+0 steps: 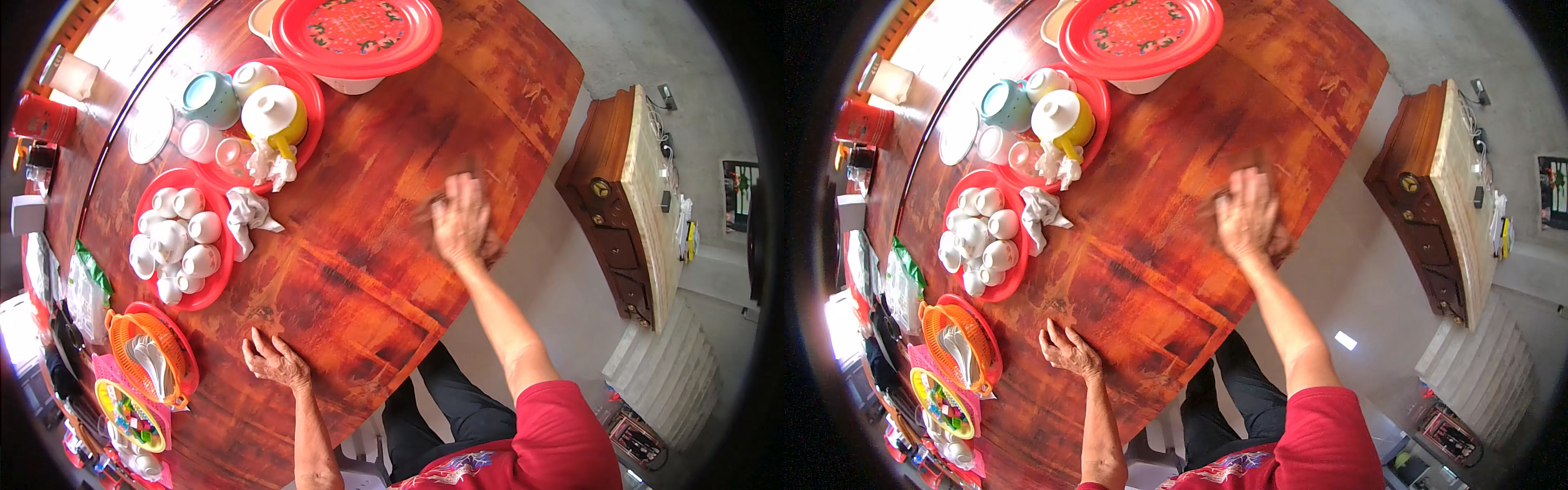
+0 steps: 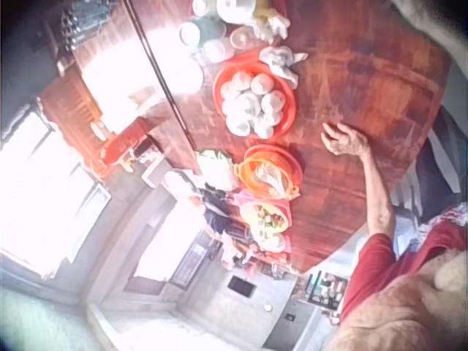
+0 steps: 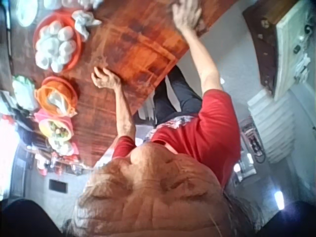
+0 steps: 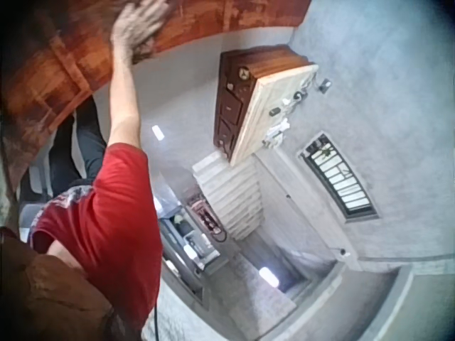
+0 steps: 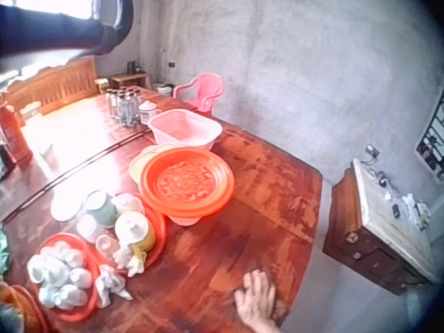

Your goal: The person wipes a large wooden table with a brown cloth, moving around various items such as a pink basin, plastic trays, and stacked cups. They systematically clean different sections of the table surface while navigating around the cluttered items.

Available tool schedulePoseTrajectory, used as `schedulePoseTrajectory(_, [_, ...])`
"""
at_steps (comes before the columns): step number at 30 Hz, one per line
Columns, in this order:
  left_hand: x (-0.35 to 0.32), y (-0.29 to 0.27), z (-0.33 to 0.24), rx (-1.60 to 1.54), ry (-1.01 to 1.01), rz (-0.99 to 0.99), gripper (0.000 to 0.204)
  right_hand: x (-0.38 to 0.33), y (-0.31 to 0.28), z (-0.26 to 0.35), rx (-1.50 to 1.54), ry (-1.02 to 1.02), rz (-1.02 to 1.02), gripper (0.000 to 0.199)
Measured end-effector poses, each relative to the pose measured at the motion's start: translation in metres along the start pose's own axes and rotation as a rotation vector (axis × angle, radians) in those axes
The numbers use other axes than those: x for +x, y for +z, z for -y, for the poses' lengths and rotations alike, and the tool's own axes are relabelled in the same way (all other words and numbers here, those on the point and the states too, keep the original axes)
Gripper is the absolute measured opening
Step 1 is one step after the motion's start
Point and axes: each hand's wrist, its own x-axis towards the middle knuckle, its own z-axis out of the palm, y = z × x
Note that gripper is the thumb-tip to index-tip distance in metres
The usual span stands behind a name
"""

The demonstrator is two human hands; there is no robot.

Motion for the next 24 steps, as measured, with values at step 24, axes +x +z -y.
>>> schedulePoseTrajectory(24, [0.001, -0.002, -0.004, 0.035, -0.020, 0.019, 0.051, -0.052, -0.029, 0.147, 0.319, -0.478, -0.015, 0.065])
